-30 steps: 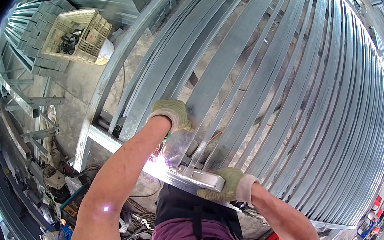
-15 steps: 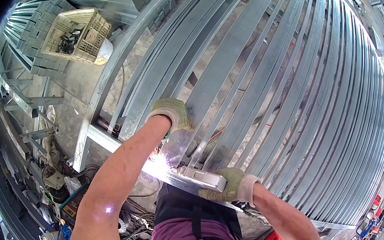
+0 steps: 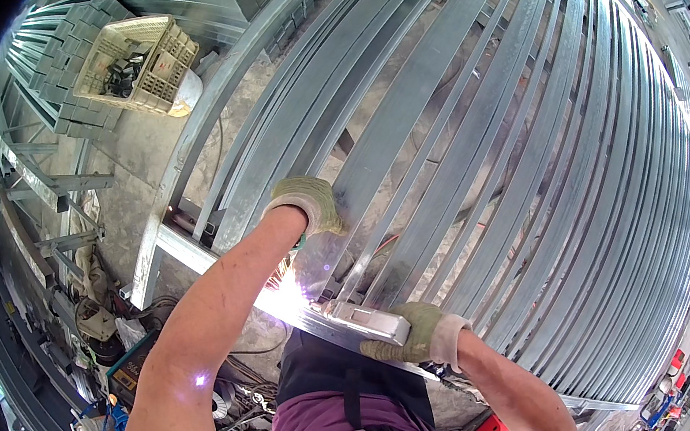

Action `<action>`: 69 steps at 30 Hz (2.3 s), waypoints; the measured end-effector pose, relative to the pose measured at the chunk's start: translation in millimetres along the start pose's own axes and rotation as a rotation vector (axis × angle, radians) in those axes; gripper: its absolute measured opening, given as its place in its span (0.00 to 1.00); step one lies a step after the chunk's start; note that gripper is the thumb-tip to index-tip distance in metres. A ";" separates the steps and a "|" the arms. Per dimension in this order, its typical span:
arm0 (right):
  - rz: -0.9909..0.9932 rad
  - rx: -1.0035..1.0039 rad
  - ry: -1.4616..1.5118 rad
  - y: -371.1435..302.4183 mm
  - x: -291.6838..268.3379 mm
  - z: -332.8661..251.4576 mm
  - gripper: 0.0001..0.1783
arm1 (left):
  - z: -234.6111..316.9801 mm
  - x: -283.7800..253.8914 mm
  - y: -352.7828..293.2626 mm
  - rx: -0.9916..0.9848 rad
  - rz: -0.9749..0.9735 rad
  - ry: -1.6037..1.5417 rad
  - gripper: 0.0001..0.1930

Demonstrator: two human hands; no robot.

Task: The person welds a metal frame using a handheld welding tool, moving along the joints to create continuous welds. The person wears gloves and a purple shirt while working in a workshop with stacked metal materials.

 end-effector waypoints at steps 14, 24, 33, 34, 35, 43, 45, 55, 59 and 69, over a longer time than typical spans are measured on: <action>0.010 -0.049 0.054 -0.3 2.8 7.4 0.42 | -0.5 0.2 2.1 -0.012 -0.013 -0.011 0.36; -0.010 -0.063 0.064 -1.0 3.6 13.2 0.44 | 0.7 -2.9 -0.3 -0.001 -0.037 0.000 0.36; 0.003 -0.027 0.072 -8.0 0.9 8.8 0.46 | 1.1 -3.5 -2.3 0.001 -0.002 0.015 0.36; 0.011 -0.024 0.069 -7.5 1.9 11.1 0.46 | 1.4 -3.7 -2.8 0.001 0.003 0.016 0.36; 0.020 -0.021 0.066 -7.0 2.4 12.6 0.46 | 2.0 -4.0 -3.2 0.002 0.001 0.018 0.36; -0.020 -0.002 0.057 -7.8 0.6 10.1 0.46 | 3.7 -5.4 -5.6 0.002 0.005 0.030 0.34; -0.011 -0.013 0.049 -7.8 0.7 10.6 0.47 | 4.5 -6.4 -6.7 0.000 0.009 0.031 0.34; -0.006 -0.008 0.053 -10.4 1.8 8.9 0.46 | 5.3 -6.7 -5.5 0.004 0.001 0.021 0.35; 0.000 0.002 0.023 -14.0 -0.5 4.3 0.46 | 3.9 -4.1 -1.7 -0.004 -0.016 0.016 0.36; 0.014 0.008 0.041 -18.2 -1.2 1.8 0.47 | 4.5 -3.4 -4.2 0.002 0.022 0.024 0.37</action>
Point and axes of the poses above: each hand's wrist, its own y-axis towards the middle knuckle, its own x-axis out of the palm, z = x × y, the point moved 2 cm from there along y, towards the middle knuckle, and after that the axes turned 7 degrees about x, right-handed, at the moved point
